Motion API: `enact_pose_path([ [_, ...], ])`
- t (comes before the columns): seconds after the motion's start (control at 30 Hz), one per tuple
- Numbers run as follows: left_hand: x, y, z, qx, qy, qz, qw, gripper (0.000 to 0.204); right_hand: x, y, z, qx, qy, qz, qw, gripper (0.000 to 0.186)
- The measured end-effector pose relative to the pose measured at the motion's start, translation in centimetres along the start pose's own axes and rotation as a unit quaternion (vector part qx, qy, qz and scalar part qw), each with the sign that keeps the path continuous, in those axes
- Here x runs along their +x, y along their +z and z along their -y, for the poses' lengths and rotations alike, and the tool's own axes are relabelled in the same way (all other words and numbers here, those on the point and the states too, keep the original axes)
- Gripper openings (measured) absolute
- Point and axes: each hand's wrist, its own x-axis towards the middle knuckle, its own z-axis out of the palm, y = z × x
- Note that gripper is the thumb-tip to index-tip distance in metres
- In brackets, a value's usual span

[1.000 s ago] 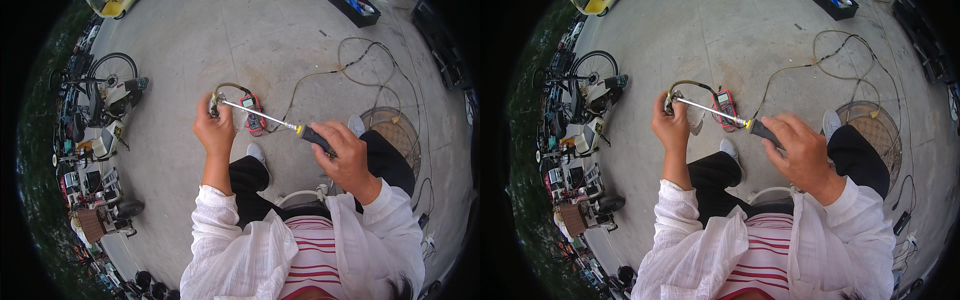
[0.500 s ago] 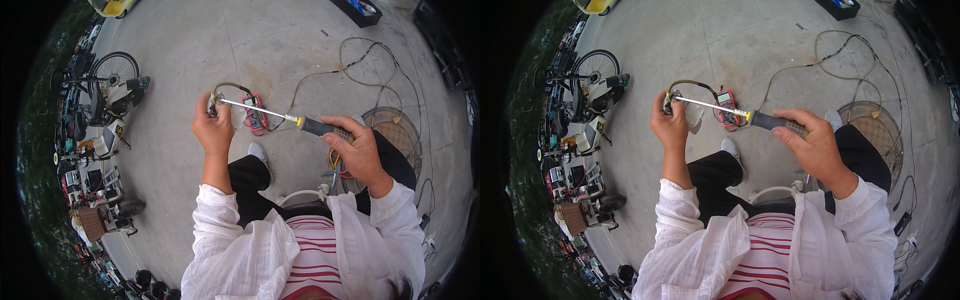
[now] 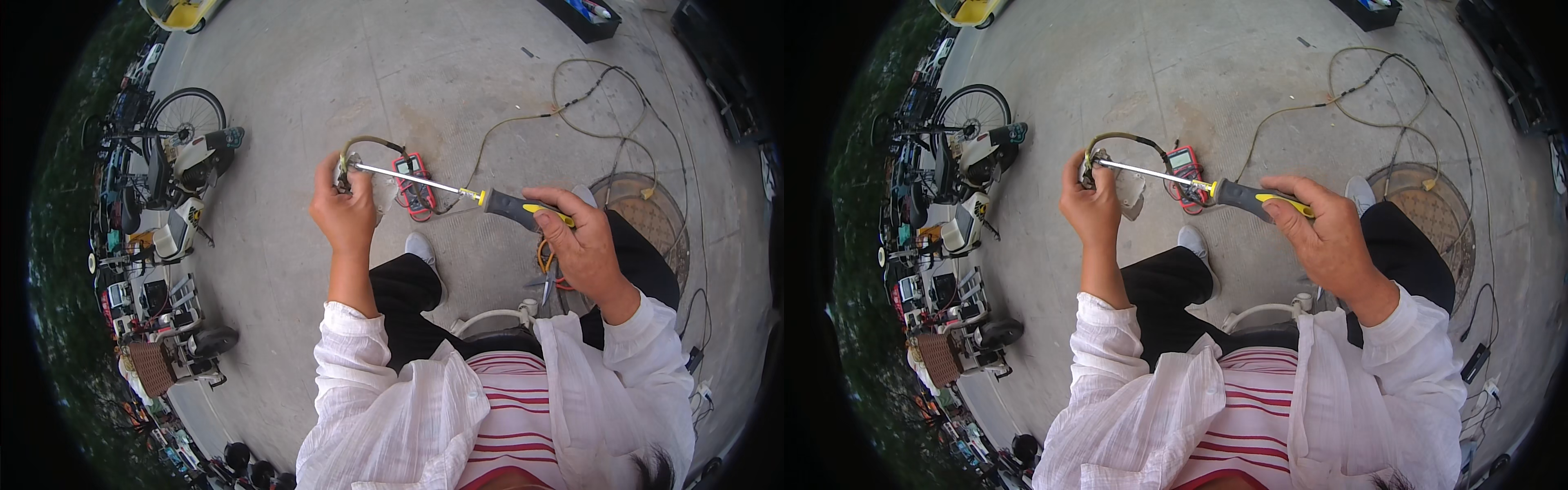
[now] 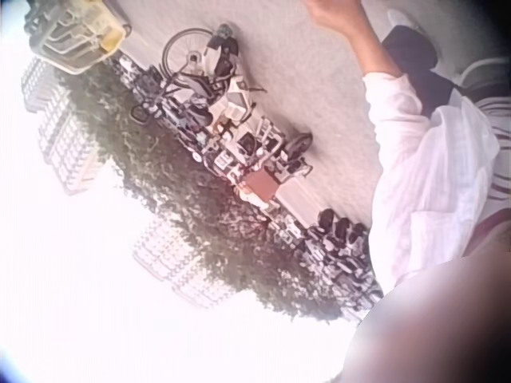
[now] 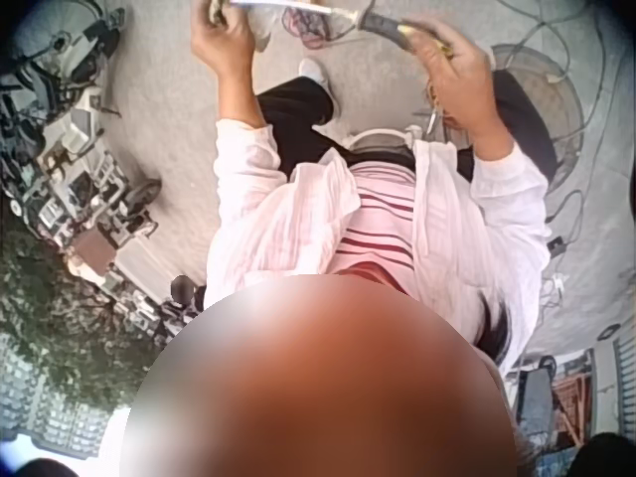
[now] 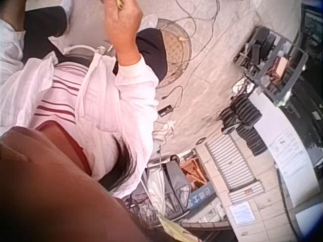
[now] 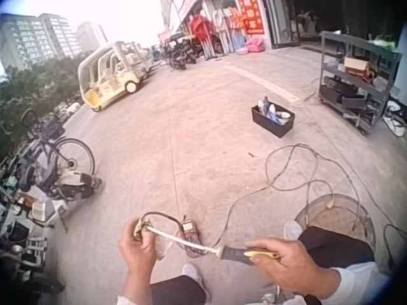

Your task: The person uses a screwdriver to open a white power strip, adjusts internal wires, and closes the casing. They then plug the power strip into another outlet and connect a black power adapter to test the connection.

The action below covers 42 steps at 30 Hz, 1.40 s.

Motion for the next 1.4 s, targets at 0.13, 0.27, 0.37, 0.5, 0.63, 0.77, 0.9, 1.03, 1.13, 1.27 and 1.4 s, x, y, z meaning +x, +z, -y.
enact_pose_path([
  [0.13,0.0,0.1,-0.1,0.007,-0.004,0.011,1.0,0.025,0.0,1.0,-0.4,0.026,-0.089,-0.074,0.993,0.029],
  [0.27,-0.1,0.1,-0.1,-0.002,-0.004,0.003,1.0,0.025,0.2,0.6,-0.3,-0.057,-0.106,-0.074,0.99,0.032],
  [0.37,-0.1,0.1,0.1,-0.005,-0.006,-0.001,1.0,0.024,0.1,0.1,-0.4,-0.047,-0.034,-0.027,0.998,0.038],
  [0.5,-0.1,0.1,-0.1,0.0,0.006,0.001,1.0,0.025,0.1,0.5,-0.6,0.024,-0.043,-0.07,0.996,0.034],
  [0.63,0.0,-0.3,-0.9,0.009,-0.054,0.049,0.997,0.024,0.6,1.2,-1.6,-0.036,-0.141,-0.137,0.98,0.032],
  [0.77,-0.1,-0.5,-0.8,0.011,-0.033,0.034,0.999,0.024,0.1,0.4,-0.5,-0.015,0.001,-0.059,0.998,0.036],
  [0.9,0.0,0.3,0.1,0.007,0.01,0.008,1.0,0.024,0.4,0.7,-0.9,0.062,-0.033,-0.092,0.993,0.031],
  [1.03,0.0,0.0,-0.1,0.003,-0.008,0.007,1.0,0.024,0.9,1.7,-1.5,-0.014,-0.14,-0.142,0.98,0.031],
  [1.13,-0.1,-0.1,0.1,0.018,-0.009,0.012,1.0,0.024,0.4,0.5,-0.4,0.009,0.048,-0.051,0.997,0.035],
  [1.27,-0.1,0.1,-0.1,0.002,-0.015,0.012,1.0,0.024,0.6,0.7,-0.8,0.075,0.02,-0.07,0.995,0.033],
  [1.4,0.0,-0.1,0.1,0.001,-0.013,-0.001,1.0,0.024,0.8,1.7,-1.6,0.018,-0.116,-0.114,0.987,0.032],
])
